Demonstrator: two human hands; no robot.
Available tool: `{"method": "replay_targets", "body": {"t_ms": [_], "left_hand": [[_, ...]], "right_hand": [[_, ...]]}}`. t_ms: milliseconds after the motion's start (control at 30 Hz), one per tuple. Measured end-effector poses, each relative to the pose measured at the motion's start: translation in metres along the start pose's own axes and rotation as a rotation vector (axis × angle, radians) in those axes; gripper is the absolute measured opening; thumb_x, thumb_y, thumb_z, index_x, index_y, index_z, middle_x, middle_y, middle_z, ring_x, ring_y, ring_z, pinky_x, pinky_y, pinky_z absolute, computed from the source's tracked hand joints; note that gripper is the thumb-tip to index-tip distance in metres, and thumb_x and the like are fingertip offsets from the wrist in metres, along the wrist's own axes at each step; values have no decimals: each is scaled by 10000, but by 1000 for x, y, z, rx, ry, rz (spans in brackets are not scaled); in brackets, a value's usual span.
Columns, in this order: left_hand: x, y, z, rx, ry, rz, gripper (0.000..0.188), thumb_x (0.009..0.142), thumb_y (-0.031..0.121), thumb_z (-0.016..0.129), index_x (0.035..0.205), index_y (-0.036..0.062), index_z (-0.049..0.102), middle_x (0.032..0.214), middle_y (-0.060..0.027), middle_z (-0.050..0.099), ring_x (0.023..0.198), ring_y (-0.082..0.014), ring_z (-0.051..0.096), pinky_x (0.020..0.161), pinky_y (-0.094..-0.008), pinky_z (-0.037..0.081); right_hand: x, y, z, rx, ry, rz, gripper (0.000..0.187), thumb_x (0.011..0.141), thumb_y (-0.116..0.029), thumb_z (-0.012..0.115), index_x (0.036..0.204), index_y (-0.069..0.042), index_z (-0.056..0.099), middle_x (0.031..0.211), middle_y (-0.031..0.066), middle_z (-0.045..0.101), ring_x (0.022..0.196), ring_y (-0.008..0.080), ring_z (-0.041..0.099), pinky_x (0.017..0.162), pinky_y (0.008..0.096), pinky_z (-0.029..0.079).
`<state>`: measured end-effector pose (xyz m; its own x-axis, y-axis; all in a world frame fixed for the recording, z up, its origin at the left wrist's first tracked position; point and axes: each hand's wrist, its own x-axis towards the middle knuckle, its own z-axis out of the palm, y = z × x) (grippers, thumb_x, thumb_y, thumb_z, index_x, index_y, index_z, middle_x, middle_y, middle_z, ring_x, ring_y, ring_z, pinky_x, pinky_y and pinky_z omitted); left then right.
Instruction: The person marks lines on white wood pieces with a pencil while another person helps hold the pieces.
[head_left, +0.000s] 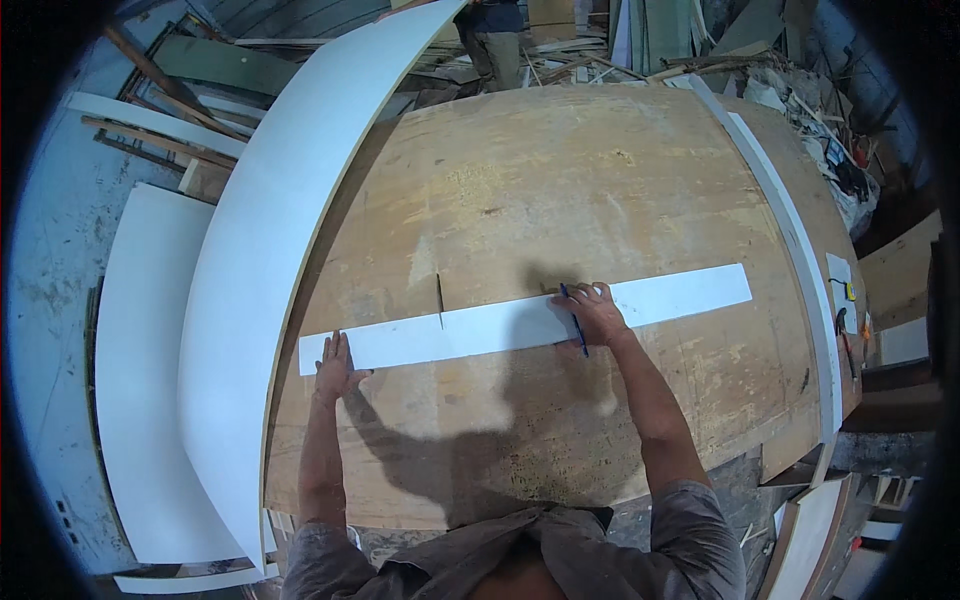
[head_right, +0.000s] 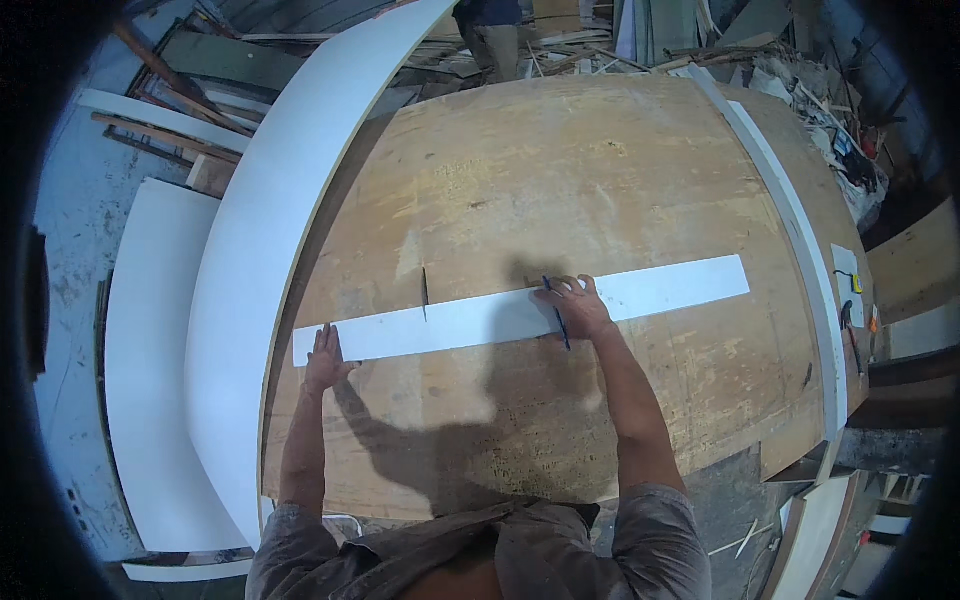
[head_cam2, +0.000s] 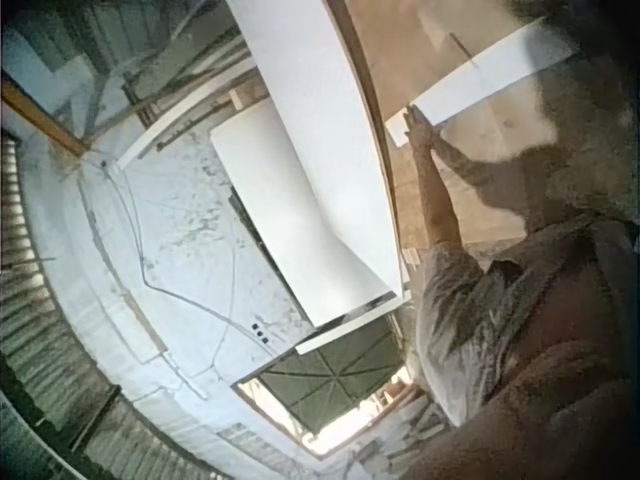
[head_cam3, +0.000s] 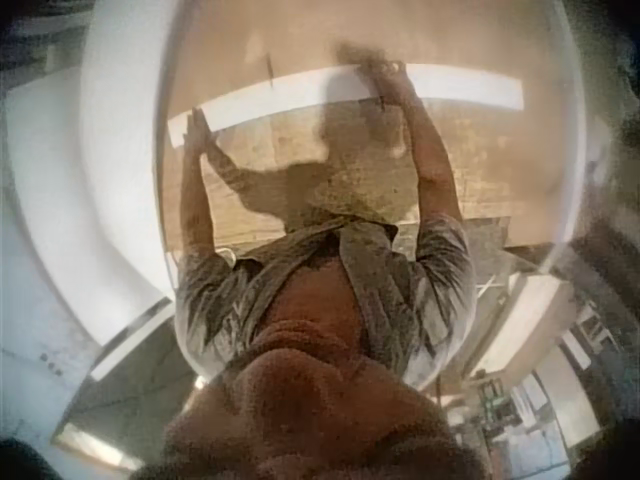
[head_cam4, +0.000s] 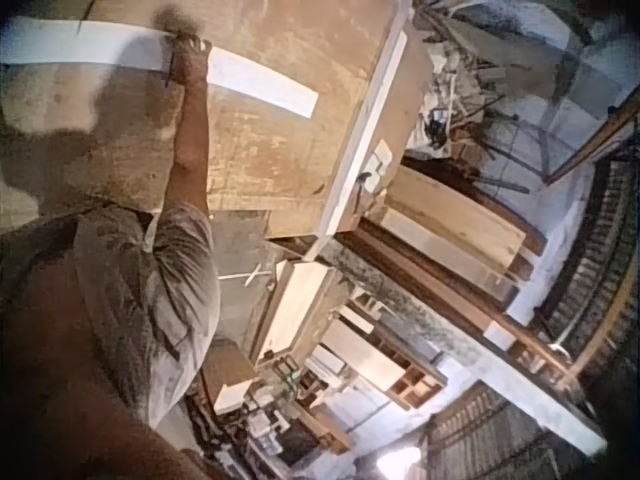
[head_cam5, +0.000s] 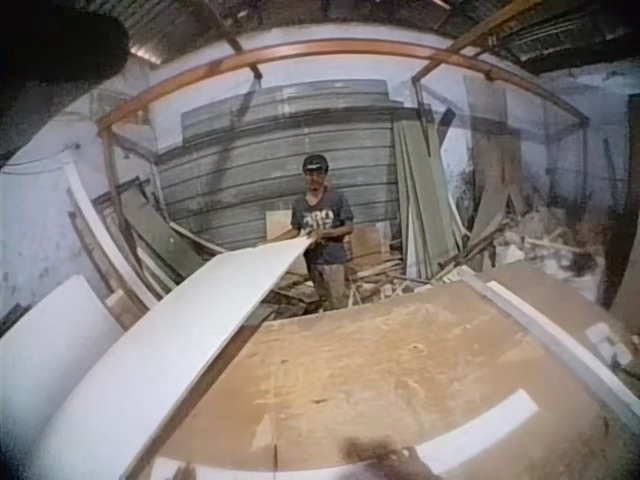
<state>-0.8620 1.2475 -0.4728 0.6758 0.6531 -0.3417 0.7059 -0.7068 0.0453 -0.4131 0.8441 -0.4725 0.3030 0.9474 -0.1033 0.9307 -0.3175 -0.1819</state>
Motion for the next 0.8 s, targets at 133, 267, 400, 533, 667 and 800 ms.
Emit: {"method": "replay_targets", "body": {"t_ms": [133,267,400,533,667,800], "left_hand": [[6,4,-2,-18,-3,-6,1247,705,674,757,1595,59,136,1677,-151,90,1534,-400,114,1080,-757,278],[10,-2,-3,13,16,-6,1216,724,659,753,1595,67,143,1679,-141,92,1535,-392,115,1077,-755,290],[18,1,-6,16,4,-23,1211,726,644,762,1594,70,143,1679,-136,95,1534,-390,126,1073,-751,300],[26,3,-8,40,5,-4,1230,721,647,765,1594,65,122,1678,-138,98,1532,-393,131,1067,-751,311],[32,-10,-3,17,57,50,1246,713,662,762,1594,59,119,1674,-147,108,1529,-400,137,1058,-753,320],[38,-13,-1,41,33,33,1272,691,706,751,1586,35,145,1665,-175,131,1522,-422,146,1041,-767,316]], "right_hand": [[3,4,5,22,67,-13,996,567,-673,850,1427,-298,515,1473,86,510,1386,308,429,1182,521,230],[13,5,-3,34,32,-12,997,563,-669,852,1424,-292,518,1486,94,501,1390,316,430,1181,526,229],[20,7,-8,-4,-36,9,1010,590,-645,850,1466,-313,470,1529,58,460,1415,280,400,1186,532,222],[23,11,-9,31,-22,17,1023,580,-664,843,1463,-300,476,1529,75,460,1410,293,408,1183,539,223],[28,14,-7,86,21,-7,1035,572,-691,829,1460,-287,485,1531,87,458,1397,306,427,1180,538,225],[35,17,-8,87,-1,11,1016,586,-694,822,1453,-276,498,1534,94,454,1382,321,445,1171,536,237]]}}
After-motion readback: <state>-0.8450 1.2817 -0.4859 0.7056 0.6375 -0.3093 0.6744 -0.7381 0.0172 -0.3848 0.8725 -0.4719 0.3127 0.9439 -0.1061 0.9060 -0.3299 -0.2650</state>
